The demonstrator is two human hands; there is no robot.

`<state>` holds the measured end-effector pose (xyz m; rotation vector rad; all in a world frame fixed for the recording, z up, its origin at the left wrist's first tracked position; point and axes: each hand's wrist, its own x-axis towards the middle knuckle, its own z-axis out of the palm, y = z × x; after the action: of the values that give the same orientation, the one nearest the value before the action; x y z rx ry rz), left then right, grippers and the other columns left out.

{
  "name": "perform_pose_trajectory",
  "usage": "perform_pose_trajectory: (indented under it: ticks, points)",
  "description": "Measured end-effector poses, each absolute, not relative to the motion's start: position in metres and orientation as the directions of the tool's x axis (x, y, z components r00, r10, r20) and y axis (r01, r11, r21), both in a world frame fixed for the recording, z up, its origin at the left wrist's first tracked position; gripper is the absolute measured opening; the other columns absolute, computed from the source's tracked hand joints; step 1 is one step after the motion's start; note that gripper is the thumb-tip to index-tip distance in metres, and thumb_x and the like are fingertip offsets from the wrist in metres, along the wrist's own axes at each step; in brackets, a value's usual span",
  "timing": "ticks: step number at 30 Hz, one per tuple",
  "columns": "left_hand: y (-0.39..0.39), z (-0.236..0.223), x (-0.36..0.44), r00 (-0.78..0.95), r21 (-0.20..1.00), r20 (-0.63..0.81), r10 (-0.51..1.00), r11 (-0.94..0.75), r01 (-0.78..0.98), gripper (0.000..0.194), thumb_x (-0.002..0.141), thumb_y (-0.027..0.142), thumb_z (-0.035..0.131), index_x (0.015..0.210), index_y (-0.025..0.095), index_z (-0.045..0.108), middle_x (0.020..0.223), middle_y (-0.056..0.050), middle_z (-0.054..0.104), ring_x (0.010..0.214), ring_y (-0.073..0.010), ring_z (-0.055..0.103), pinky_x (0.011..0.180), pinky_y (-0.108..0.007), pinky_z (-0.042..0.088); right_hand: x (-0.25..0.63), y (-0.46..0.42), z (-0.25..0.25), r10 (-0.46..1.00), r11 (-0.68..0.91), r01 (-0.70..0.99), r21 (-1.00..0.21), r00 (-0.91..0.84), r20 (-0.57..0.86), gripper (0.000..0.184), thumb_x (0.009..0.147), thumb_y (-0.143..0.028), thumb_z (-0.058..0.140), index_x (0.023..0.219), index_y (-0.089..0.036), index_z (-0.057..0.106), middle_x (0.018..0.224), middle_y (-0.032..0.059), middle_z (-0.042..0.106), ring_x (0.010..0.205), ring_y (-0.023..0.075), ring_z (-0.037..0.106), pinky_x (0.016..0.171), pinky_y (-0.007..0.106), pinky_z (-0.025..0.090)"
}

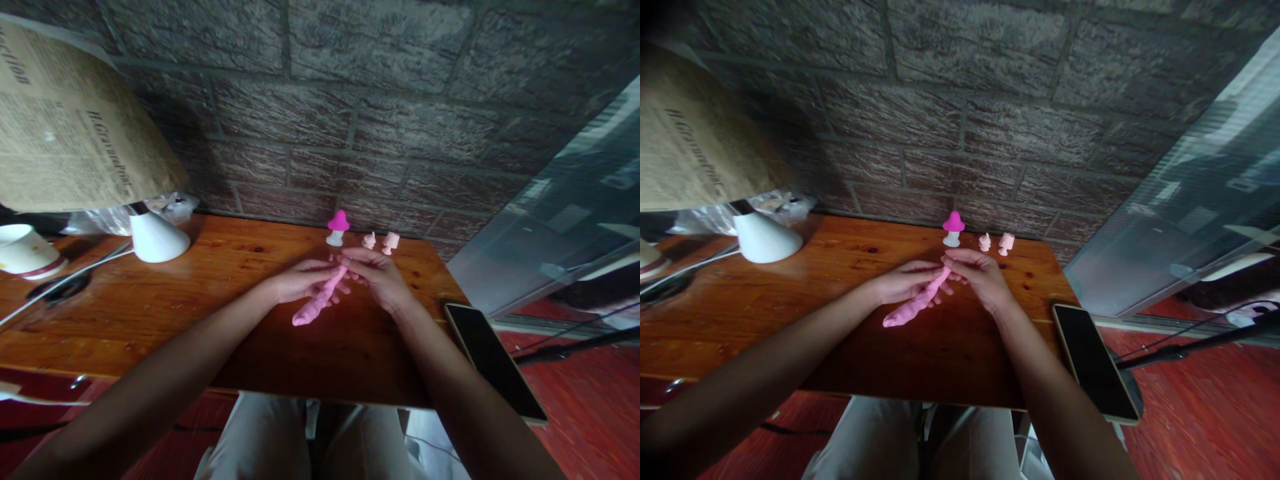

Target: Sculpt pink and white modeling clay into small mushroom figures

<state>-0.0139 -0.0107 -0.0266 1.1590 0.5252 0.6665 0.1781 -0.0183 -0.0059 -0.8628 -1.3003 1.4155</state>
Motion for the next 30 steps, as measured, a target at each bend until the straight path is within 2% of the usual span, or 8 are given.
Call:
perform_pose_trajectory:
  ticks: [4, 8, 12, 18, 26, 30]
  points:
    - [-0.015, -0.02, -0.013, 0.68, 0.95, -0.053, 0.731, 0.247, -0.191, 0.04, 0.086, 0.041, 0.071, 0.112, 0.01, 0.068, 0.098, -0.015, 0.074, 0.071, -0.0154, 0.069, 0.068, -0.029, 0.055, 0.177, -0.019, -0.005, 0.963, 0.084, -0.206, -0.975, -0.233, 0.132, 0.024, 0.064, -0.032, 0.088, 0.084, -0.024, 0.079, 0.069, -0.0016, 0.071, 0.055, 0.007, 0.049, 0.051, 0.022, 0.036]
    - [-0.02, -0.013, -0.011, 0.661, 0.968, -0.072, 0.747, 0.212, -0.135, 0.041, 0.085, 0.042, 0.072, 0.109, 0.01, 0.068, 0.094, -0.013, 0.074, 0.067, -0.0144, 0.068, 0.064, -0.029, 0.054, 0.177, -0.019, -0.006, 0.958, 0.052, -0.195, -0.979, -0.267, 0.104, 0.026, 0.065, -0.034, 0.088, 0.087, -0.025, 0.079, 0.072, -0.001, 0.071, 0.057, 0.0073, 0.051, 0.051, 0.021, 0.037]
    - [-0.021, -0.012, -0.01, 0.643, 0.973, -0.053, 0.764, 0.185, -0.14, 0.042, 0.084, 0.043, 0.072, 0.11, 0.01, 0.067, 0.094, -0.013, 0.074, 0.07, -0.0155, 0.069, 0.066, -0.029, 0.055, 0.177, -0.019, -0.006, 0.958, 0.066, -0.198, -0.978, -0.262, 0.118, 0.026, 0.067, -0.037, 0.086, 0.089, -0.026, 0.08, 0.075, -0.0001, 0.072, 0.06, 0.0085, 0.052, 0.052, 0.022, 0.037]
    - [-0.02, -0.015, -0.008, 0.644, 0.974, -0.034, 0.764, 0.17, -0.15, 0.042, 0.084, 0.043, 0.072, 0.109, 0.009, 0.068, 0.097, -0.015, 0.073, 0.079, -0.0184, 0.07, 0.072, -0.032, 0.056, 0.175, -0.019, -0.004, 0.967, 0.1, -0.241, -0.965, -0.204, 0.151, 0.023, 0.062, -0.036, 0.089, 0.081, -0.026, 0.079, 0.068, -0.0016, 0.07, 0.052, 0.0068, 0.045, 0.048, 0.023, 0.031]
    - [-0.017, -0.017, -0.01, 0.625, 0.977, 0.026, 0.78, 0.113, -0.183, 0.042, 0.082, 0.043, 0.075, 0.107, 0.009, 0.07, 0.099, -0.015, 0.073, 0.088, -0.0203, 0.069, 0.075, -0.032, 0.056, 0.179, -0.019, -0.007, 0.934, 0.037, -0.173, -0.984, -0.345, 0.096, 0.033, 0.067, -0.032, 0.086, 0.098, -0.029, 0.078, 0.099, 0.002, 0.076, 0.065, 0.0089, 0.056, 0.056, 0.024, 0.041]
    - [-0.017, -0.017, -0.01, 0.636, 0.979, 0.041, 0.77, 0.096, -0.178, 0.043, 0.082, 0.043, 0.075, 0.108, 0.009, 0.07, 0.1, -0.015, 0.073, 0.088, -0.0204, 0.069, 0.076, -0.033, 0.056, 0.179, -0.018, -0.007, 0.935, 0.072, -0.151, -0.986, -0.333, 0.12, 0.027, 0.068, -0.032, 0.086, 0.093, -0.026, 0.079, 0.093, 0.0018, 0.077, 0.065, 0.0095, 0.057, 0.055, 0.023, 0.04]
